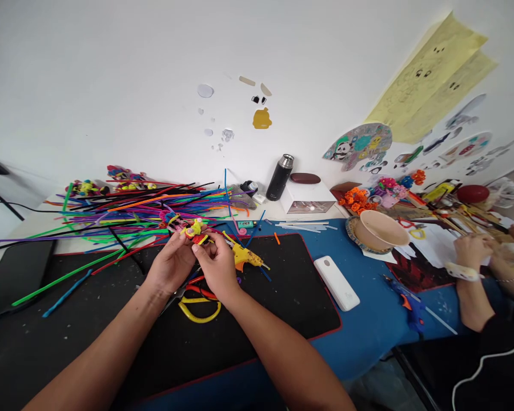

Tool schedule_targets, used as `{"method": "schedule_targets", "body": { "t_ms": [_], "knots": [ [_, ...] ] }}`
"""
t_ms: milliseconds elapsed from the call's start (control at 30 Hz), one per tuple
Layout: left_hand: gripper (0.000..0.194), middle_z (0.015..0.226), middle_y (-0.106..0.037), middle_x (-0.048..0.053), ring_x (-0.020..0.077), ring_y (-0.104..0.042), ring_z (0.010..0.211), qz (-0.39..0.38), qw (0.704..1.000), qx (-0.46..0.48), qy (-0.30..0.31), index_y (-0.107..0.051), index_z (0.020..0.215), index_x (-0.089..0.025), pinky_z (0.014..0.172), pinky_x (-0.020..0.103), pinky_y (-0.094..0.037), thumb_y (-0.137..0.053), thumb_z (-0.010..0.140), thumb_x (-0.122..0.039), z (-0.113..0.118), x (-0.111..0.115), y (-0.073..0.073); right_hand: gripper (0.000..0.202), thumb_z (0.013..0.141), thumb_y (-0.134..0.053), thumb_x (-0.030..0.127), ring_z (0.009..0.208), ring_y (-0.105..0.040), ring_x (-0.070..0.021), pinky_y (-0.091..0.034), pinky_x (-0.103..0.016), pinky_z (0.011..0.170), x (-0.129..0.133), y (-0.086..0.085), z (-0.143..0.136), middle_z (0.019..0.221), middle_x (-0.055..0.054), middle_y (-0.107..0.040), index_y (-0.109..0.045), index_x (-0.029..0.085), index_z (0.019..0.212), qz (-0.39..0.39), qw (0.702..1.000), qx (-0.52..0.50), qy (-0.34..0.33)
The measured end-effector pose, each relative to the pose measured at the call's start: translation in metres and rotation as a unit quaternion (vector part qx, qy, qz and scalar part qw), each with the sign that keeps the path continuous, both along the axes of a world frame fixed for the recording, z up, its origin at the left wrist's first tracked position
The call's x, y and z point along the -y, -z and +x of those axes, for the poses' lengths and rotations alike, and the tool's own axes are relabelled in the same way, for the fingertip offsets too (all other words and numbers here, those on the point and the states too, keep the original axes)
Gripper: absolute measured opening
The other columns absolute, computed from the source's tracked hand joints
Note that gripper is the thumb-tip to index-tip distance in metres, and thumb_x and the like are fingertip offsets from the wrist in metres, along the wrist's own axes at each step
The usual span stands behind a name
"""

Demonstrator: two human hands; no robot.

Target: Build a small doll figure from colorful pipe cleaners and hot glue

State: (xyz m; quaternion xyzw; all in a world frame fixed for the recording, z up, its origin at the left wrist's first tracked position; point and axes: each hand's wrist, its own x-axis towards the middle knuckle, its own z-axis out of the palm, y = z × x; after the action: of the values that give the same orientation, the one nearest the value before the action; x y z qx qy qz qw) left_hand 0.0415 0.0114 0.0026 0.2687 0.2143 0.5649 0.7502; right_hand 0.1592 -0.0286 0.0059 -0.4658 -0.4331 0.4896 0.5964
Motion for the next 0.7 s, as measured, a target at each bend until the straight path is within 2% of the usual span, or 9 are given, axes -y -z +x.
{"method": "schedule_targets", "body": {
  "t_ms": [433, 567, 700],
  "knots": [
    [0.02, 0.106, -0.082, 0.007, 0.0273, -0.076, 0.108, -0.017, 1.0, 0.02, 0.001, -0.083, 0.1, -0.022, 0.106, 0.041, -0.058, -0.09, 0.084, -0.031, 0.001, 0.0, -0.006, 0.042, 0.09, -0.079, 0.053, 0.057, -0.037, -0.0137, -0.031, -0.027, 0.052, 0.0, 0.0, -0.001, 0.063, 0.008, -0.044, -0.069, 0.023, 0.118, -0.001, 1.0, 0.024, 0.002],
    [0.017, 0.112, -0.082, 0.008, 0.0301, -0.074, 0.118, -0.02, 0.999, 0.029, 0.003, -0.082, 0.102, -0.022, 0.107, 0.043, -0.058, -0.085, 0.089, -0.033, -0.003, -0.001, -0.007, 0.04, 0.09, -0.08, 0.054, 0.056, -0.037, -0.0129, -0.031, -0.027, 0.053, 0.004, 0.001, 0.001, 0.063, 0.008, -0.043, -0.069, 0.023, 0.113, 0.004, 1.0, 0.027, -0.014],
    [0.018, 0.116, -0.084, 0.007, 0.0281, -0.074, 0.119, -0.044, 0.999, 0.032, 0.007, -0.082, 0.106, -0.023, 0.103, 0.042, -0.059, -0.082, 0.092, -0.034, -0.009, -0.004, -0.004, 0.047, 0.092, -0.078, 0.059, 0.054, -0.035, -0.0124, -0.029, -0.027, 0.051, 0.006, -0.001, 0.007, 0.064, 0.009, -0.042, -0.067, 0.024, 0.121, 0.008, 1.0, 0.001, 0.003]
  ]
}}
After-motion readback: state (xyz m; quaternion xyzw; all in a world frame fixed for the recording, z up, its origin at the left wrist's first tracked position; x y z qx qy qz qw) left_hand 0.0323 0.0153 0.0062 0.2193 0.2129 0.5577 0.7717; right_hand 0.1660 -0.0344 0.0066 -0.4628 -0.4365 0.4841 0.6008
